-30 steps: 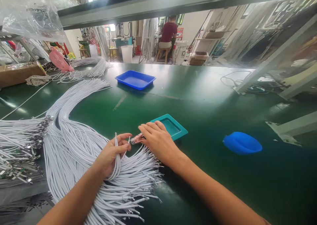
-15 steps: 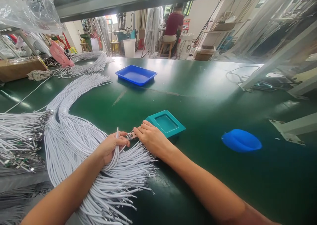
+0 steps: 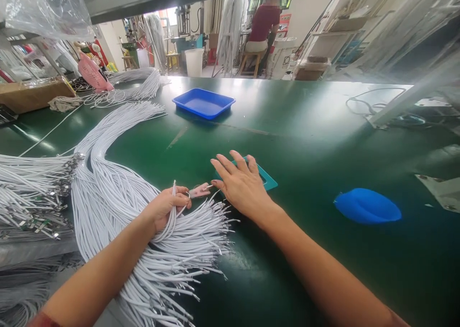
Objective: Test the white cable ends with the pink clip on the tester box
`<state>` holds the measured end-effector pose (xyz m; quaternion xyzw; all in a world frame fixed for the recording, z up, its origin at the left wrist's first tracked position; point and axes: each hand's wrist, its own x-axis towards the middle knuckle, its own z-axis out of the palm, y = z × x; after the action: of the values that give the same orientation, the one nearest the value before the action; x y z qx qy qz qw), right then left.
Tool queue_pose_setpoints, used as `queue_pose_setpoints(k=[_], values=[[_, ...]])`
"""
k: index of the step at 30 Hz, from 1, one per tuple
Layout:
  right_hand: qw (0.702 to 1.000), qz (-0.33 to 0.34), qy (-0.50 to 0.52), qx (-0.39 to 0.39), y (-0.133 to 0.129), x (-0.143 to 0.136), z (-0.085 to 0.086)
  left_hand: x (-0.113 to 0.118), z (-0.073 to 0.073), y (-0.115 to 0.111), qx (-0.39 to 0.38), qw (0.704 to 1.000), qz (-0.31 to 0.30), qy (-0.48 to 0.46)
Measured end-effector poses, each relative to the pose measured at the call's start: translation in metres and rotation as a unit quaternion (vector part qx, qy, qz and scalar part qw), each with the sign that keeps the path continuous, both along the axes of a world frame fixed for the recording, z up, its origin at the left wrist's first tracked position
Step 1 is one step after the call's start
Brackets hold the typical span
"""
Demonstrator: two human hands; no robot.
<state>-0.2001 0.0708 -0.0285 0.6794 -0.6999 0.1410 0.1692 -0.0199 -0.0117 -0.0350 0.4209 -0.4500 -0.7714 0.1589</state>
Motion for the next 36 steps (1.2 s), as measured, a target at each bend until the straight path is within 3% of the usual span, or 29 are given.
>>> queue_pose_setpoints(k=[2,7,14,17,20,25,29,32,36], values=[[0.999,-0.037,-0.012,0.013,-0.001,-0.002,-0.003,0.001,0.0,0.0,-0.001,1.0,-0.002,0.001],[0.998,-0.047,-0.035,0.023,-0.003,0.0,-0.007,0.01,-0.001,0.0,-0.021,1.0,-0.002,0.024],[0.985,0.012,-0.17,-0.03,0.0,0.003,0.01,0.025,0.01,0.006,-0.038,0.992,-0.068,0.094],[0.954,0.056,-0.29,-0.053,0.007,0.017,0.025,0.028,0.014,0.009,-0.054,0.989,-0.113,0.075],[0.916,0.092,-0.391,-0.014,0.014,0.035,0.035,0.031,0.018,0.011,-0.08,0.983,-0.161,0.033],[0.83,0.123,-0.539,0.072,0.018,0.057,0.031,0.032,0.021,0.015,-0.17,0.956,-0.235,0.037],[0.765,0.088,-0.633,0.08,0.015,0.062,0.025,0.032,0.021,0.017,-0.169,0.957,-0.23,0.046],[0.75,0.09,-0.65,0.081,0.015,0.061,0.025,0.033,0.02,0.017,-0.142,0.97,-0.188,0.053],[0.768,0.085,-0.631,0.064,0.014,0.058,0.022,0.031,0.017,0.017,-0.116,0.983,-0.132,0.059]])
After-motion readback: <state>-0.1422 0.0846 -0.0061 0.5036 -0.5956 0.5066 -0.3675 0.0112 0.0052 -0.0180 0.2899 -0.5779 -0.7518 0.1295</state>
